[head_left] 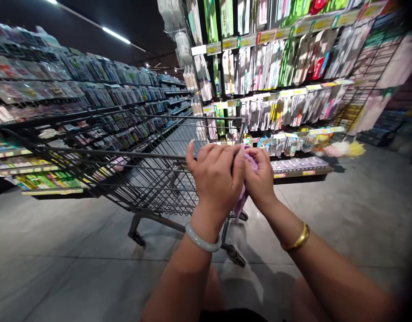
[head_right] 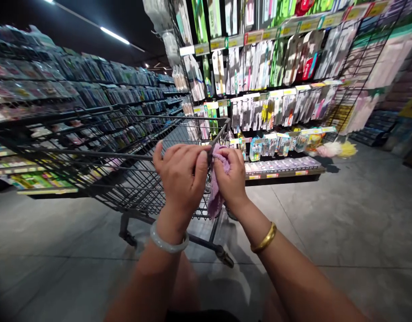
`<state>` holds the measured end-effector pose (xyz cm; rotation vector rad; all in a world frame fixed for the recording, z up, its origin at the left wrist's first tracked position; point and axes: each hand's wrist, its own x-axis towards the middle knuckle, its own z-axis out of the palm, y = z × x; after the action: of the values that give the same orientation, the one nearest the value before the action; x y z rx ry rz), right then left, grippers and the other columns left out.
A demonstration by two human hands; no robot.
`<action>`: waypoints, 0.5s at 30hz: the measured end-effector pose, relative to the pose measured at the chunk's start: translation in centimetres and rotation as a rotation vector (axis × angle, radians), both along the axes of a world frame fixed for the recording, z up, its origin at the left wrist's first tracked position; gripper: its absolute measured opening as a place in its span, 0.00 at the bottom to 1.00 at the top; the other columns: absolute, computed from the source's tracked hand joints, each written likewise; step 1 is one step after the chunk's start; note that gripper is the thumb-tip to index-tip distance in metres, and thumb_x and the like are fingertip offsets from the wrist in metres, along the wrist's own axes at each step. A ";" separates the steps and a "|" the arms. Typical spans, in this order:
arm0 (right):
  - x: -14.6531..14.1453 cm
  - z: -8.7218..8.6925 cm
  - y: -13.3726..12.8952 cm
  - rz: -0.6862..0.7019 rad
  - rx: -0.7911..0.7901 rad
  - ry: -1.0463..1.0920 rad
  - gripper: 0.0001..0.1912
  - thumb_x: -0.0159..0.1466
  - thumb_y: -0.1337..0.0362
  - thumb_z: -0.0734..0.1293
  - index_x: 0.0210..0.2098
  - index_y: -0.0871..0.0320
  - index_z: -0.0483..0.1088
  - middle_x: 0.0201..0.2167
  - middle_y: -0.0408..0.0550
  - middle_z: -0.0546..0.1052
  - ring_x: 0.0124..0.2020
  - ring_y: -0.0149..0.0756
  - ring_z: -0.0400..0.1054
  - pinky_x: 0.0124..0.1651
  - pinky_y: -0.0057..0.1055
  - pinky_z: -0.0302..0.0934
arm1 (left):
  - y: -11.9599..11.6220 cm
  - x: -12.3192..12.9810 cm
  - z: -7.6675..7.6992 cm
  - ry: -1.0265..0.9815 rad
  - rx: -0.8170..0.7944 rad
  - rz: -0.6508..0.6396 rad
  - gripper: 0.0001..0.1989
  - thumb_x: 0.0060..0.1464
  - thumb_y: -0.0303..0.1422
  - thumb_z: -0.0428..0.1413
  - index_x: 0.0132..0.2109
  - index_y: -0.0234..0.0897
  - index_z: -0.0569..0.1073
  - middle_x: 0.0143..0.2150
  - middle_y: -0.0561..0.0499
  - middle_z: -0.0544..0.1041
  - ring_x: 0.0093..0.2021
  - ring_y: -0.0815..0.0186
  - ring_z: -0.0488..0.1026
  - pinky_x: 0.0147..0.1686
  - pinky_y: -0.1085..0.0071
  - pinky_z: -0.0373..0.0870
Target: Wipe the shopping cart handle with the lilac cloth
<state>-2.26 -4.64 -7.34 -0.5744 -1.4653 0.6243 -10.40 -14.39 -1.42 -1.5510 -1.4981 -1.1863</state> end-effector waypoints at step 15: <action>0.6 -0.5 0.7 0.002 -0.007 -0.066 0.07 0.62 0.57 0.66 0.38 0.53 0.71 0.40 0.45 0.73 0.46 0.37 0.66 0.55 0.40 0.61 | 0.9 -0.3 -0.6 0.056 -0.086 0.092 0.11 0.66 0.38 0.51 0.48 0.46 0.77 0.40 0.52 0.81 0.41 0.58 0.71 0.48 0.56 0.54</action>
<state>-1.71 -3.91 -7.79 -0.6038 -1.5261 0.6179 -10.66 -13.50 -2.01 -1.5413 -1.5844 -1.0306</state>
